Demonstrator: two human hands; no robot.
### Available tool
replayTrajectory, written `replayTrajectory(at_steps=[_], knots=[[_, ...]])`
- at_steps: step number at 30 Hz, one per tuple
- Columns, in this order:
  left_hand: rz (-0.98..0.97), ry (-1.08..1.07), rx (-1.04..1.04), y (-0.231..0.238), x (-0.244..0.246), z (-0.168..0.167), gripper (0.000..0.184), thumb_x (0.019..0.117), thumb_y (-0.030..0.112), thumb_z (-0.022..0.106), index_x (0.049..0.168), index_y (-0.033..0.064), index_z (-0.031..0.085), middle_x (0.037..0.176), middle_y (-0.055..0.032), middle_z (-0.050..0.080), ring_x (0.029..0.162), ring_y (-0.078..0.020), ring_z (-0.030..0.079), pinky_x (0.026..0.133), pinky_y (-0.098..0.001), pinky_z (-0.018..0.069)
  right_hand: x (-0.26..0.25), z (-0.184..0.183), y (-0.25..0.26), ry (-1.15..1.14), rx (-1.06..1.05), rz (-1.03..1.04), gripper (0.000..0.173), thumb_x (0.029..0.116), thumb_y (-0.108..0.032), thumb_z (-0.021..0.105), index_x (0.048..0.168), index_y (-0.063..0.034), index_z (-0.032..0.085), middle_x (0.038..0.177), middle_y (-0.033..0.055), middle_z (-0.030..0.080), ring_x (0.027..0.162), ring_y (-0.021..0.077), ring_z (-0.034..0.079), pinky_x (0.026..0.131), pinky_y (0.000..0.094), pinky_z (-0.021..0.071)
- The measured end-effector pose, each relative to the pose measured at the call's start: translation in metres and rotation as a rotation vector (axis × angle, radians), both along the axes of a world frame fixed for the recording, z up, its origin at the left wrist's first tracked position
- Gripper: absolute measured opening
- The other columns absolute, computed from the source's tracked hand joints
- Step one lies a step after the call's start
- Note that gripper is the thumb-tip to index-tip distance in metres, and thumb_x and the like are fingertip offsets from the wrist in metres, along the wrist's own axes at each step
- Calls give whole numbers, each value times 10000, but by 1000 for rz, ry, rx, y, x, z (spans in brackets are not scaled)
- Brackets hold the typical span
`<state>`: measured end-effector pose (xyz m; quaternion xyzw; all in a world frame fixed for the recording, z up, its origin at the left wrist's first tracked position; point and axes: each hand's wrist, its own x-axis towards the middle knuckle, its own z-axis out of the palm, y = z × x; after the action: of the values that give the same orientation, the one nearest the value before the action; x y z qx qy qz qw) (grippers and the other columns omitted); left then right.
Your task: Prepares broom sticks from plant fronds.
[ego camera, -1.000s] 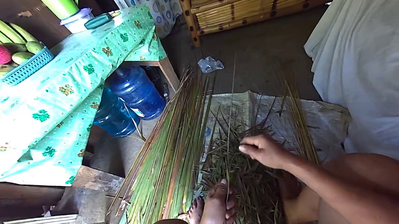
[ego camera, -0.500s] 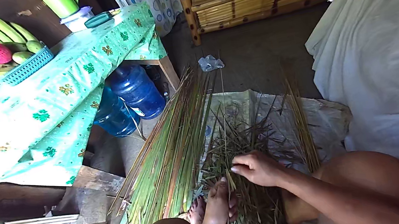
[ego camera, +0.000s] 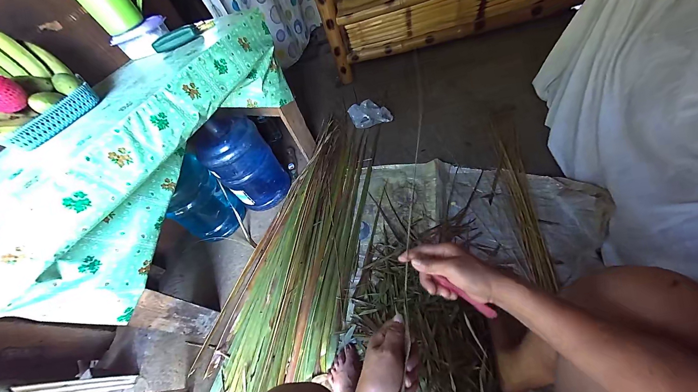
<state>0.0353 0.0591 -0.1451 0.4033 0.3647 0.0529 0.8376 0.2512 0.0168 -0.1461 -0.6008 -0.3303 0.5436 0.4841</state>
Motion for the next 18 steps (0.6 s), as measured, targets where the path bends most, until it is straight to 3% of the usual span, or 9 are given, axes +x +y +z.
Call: replayTrajectory(at_steps=[5, 8, 11, 13, 15, 18], knots=[[-67, -37, -34, -5, -8, -4, 474, 1136, 332, 178, 951, 85, 537, 616, 22, 528, 457, -39, 506, 431, -163, 455, 5, -7, 7, 150, 32, -114, 328, 1108, -200, 399, 1314, -39, 598, 638, -25, 543, 464, 49, 475, 425, 180, 393], [-92, -57, -79, -4, -13, -6, 500, 1132, 350, 166, 919, 92, 538, 607, 20, 528, 449, -46, 509, 430, -168, 464, 21, -9, 8, 143, 48, -173, 336, 1117, -210, 378, 1295, -36, 604, 647, -20, 549, 464, 50, 483, 417, 178, 396], [-13, -52, -74, -1, -12, -9, 467, 1135, 340, 174, 897, 114, 506, 575, 56, 451, 409, -15, 412, 392, -143, 376, 10, -3, -6, -112, 107, 4, 301, 1075, -187, 430, 1119, -7, 669, 659, -43, 566, 506, 35, 491, 478, 189, 415], [29, -32, -50, 3, -10, -8, 451, 1139, 331, 192, 894, 120, 505, 563, 67, 421, 401, -6, 378, 382, -137, 345, -9, 0, -18, -333, 189, 238, 296, 1043, -202, 481, 1058, 14, 684, 718, -4, 581, 586, 50, 515, 564, 230, 447], [52, -31, -44, 5, -9, -7, 449, 1139, 322, 192, 891, 133, 516, 556, 76, 412, 402, -3, 368, 383, -139, 332, -27, -2, -27, -552, 334, 410, 297, 1028, -232, 540, 1001, 12, 709, 762, 95, 641, 666, 152, 586, 641, 342, 491], [84, -28, -73, 3, -7, -5, 458, 1140, 315, 188, 872, 135, 512, 544, 78, 409, 390, 1, 367, 374, -134, 331, -34, -10, -26, -803, 459, 407, 307, 1026, -279, 547, 949, -26, 702, 762, 121, 659, 699, 235, 650, 643, 419, 527]])
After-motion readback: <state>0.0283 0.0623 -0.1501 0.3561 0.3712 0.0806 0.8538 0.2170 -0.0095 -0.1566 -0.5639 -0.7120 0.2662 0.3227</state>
